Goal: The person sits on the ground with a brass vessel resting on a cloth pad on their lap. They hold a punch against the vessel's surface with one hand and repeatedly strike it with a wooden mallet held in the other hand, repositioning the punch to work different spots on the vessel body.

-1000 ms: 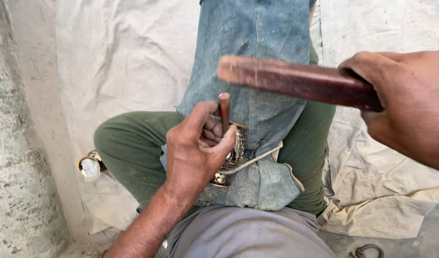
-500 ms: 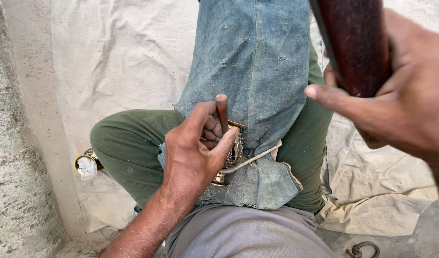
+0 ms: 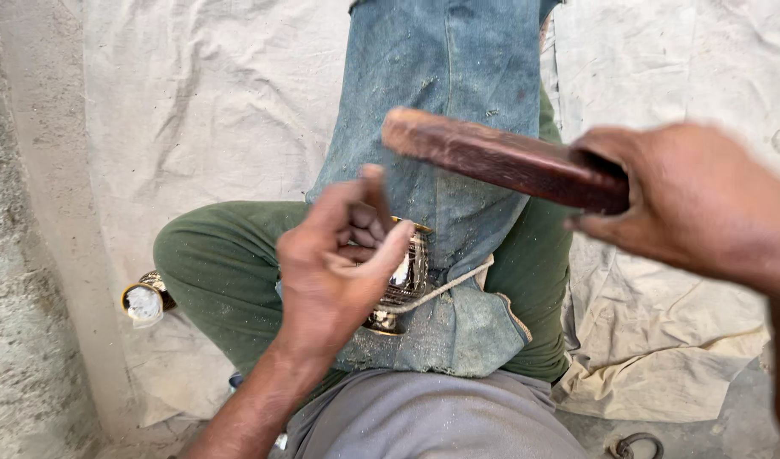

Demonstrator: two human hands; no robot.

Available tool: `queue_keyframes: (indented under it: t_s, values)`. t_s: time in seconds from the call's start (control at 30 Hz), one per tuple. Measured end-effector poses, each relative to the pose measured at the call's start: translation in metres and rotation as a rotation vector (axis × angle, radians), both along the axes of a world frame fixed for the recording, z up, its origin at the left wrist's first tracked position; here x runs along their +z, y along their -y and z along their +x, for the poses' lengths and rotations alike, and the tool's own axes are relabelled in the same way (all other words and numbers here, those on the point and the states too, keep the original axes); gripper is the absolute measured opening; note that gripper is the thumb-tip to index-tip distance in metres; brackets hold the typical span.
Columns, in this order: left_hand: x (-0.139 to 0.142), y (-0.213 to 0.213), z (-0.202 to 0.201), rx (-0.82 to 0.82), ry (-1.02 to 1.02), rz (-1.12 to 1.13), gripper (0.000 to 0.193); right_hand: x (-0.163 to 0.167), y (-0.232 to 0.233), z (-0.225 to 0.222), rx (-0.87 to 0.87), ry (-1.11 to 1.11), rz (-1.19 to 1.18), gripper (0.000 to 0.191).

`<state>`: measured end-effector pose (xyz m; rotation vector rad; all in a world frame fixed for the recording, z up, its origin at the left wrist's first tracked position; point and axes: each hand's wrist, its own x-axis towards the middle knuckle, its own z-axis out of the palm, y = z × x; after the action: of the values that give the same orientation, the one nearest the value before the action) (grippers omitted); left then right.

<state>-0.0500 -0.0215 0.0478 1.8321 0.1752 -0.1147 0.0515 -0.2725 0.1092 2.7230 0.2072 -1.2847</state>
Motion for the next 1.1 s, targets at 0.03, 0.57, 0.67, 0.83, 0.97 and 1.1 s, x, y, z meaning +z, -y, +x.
queue_keyframes:
  t_s: [0.03, 0.57, 0.67, 0.83, 0.97, 1.1]
  values:
    - [-0.001, -0.003, 0.002, 0.019, 0.003, -0.021, 0.028, -0.012, 0.003, -0.011, -0.269, -0.067, 0.093, 0.039]
    - [-0.066, 0.006, 0.022, 0.088, -0.146, -0.808, 0.038, -0.102, -0.025, -0.183, -1.093, -0.09, 1.349, 0.039]
    - [-0.05, -0.006, 0.026, -0.171, -0.05, -0.489, 0.032, -0.099, -0.004, -0.173, -1.176, -0.03, 1.148, 0.042]
    - [-0.025, -0.016, 0.047, -0.615, -0.047, -0.113, 0.048, -0.077, 0.028, -0.175, -0.944, 0.512, 0.96, 0.046]
    - [-0.009, -0.007, 0.07, -0.837, -0.099, 0.056, 0.05, -0.081, 0.045, -0.184, -0.975, 0.286, 1.346, 0.024]
    - [0.0, 0.004, 0.084, -1.073, -0.139, 0.221, 0.034, -0.096, 0.049, -0.195, -1.207, 0.413, 0.951, 0.03]
